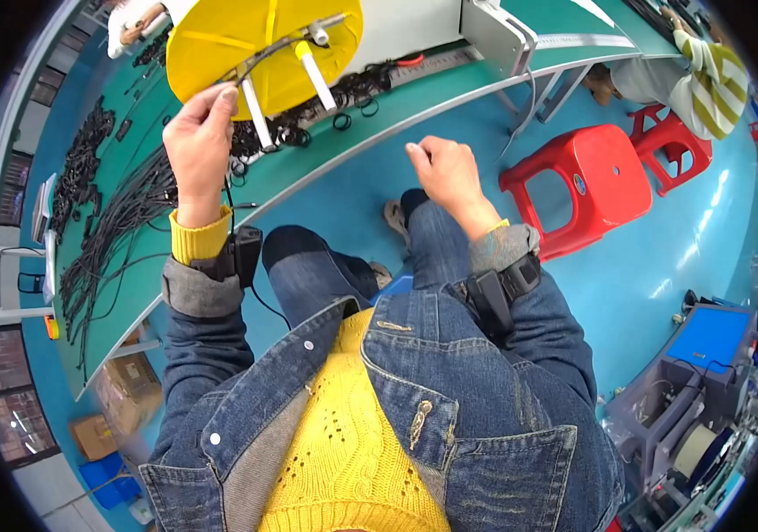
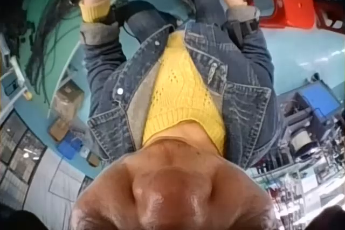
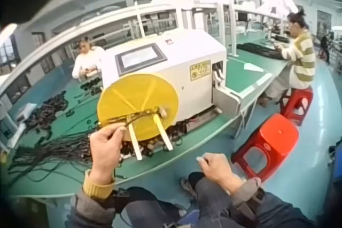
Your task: The person winds a cable around the pegs of a machine, removes the coiled cable, and secures it with a tie by hand before tossing it aside. This process is repeated for several more cables.
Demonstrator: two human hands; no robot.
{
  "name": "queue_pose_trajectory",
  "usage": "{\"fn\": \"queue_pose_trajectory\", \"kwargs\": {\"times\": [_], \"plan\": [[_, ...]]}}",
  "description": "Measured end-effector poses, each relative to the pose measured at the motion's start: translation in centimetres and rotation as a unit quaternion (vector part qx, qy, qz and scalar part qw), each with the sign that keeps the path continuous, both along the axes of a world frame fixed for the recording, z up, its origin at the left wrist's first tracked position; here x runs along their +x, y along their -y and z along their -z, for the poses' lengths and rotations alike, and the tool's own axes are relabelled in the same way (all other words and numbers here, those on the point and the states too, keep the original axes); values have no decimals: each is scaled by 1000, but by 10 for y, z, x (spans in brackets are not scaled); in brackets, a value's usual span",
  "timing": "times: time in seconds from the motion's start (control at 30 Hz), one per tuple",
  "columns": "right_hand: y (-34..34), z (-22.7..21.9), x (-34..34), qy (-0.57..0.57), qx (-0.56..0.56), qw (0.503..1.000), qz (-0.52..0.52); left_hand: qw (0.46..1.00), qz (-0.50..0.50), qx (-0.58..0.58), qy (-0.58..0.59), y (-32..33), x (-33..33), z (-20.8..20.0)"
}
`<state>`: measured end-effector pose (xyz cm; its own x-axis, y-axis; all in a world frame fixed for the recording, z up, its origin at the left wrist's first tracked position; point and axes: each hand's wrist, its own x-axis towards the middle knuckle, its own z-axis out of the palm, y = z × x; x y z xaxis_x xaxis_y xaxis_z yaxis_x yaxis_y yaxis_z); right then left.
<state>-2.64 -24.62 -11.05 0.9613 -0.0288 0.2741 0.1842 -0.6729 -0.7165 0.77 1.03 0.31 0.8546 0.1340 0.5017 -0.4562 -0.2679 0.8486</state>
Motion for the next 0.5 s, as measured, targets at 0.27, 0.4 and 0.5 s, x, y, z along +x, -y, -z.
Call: {"fn": "queue_pose_trajectory", "kwargs": {"times": [0.27, 0.4, 0.5], "plan": [[4, -8, -13, -2, 27, 1000, -13, 962, -90, 217, 142, 8, -32, -20], [4, -3, -18, -14, 28, 999, -23, 946, -99, 260, 168, 8, -39, -25], [3, -1, -18, -22, 27, 999, -31, 942, -101, 273, 168, 10, -46, -25]]}}
